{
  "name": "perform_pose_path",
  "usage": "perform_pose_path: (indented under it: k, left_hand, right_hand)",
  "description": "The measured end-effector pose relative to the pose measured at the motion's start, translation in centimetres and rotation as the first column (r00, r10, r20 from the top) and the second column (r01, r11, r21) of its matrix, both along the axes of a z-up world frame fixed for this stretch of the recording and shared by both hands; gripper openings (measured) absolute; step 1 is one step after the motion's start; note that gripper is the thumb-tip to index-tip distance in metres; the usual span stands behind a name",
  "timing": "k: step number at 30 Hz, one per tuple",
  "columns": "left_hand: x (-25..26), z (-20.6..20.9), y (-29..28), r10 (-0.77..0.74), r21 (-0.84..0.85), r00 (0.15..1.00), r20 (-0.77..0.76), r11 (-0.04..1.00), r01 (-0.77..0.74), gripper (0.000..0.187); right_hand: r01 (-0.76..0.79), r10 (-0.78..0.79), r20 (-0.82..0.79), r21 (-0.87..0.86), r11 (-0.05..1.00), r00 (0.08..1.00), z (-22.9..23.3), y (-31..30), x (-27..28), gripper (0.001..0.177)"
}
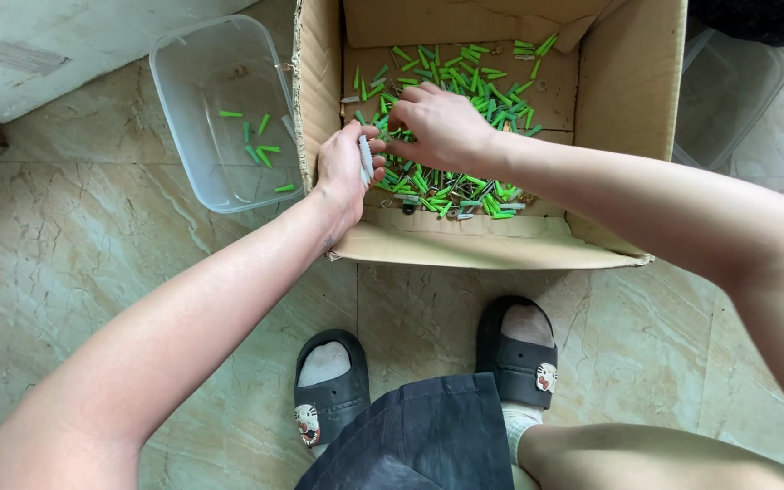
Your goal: Sorting various wall anchors and hardware into different containers.
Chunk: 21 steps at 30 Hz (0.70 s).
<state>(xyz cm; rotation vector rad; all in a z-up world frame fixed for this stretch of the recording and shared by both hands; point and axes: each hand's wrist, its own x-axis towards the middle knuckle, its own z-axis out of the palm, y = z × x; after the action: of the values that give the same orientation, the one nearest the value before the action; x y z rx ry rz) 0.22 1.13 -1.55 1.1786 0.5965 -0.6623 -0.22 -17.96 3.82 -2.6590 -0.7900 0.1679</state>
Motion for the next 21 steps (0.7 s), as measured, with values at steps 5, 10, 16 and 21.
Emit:
perform_pose_path:
  k: [5,10,16,21]
  left_hand:
    - [-0.1,-0.1,0.5,0.013,-0.049,1.000,0.008,0.999,-0.012,0.035]
    - [0.0,-1.1,-0.1,0.042,-0.074,0.999,0.031,0.996,-0.039,0.032]
    - [-0.3,5.5,-1.1,0.010,-0.398,0.999,-0.041,0.917,-0.026,0.041]
    - [1.1,9.3,0.7,0.014,-0.636,1.000,-0.006,0.772,-0.014,0.042]
  right_hand:
    - [0.147,-0.145,-0.105,0.005,0.989,0.984,-2.6,1.3,0.9,0.021]
    - [0.324,-0.264,-0.306,0.166,0.932,0.915,2.0,1.0,0.8,0.024]
    - [0.447,-0.238,-0.486,0.376,0.811,0.841,10.2,3.1,-1.2,0.022]
    - [0.344,-0.183,-0.336,0.521,0.781,0.924,15.1,4.1,-2.4,0.019]
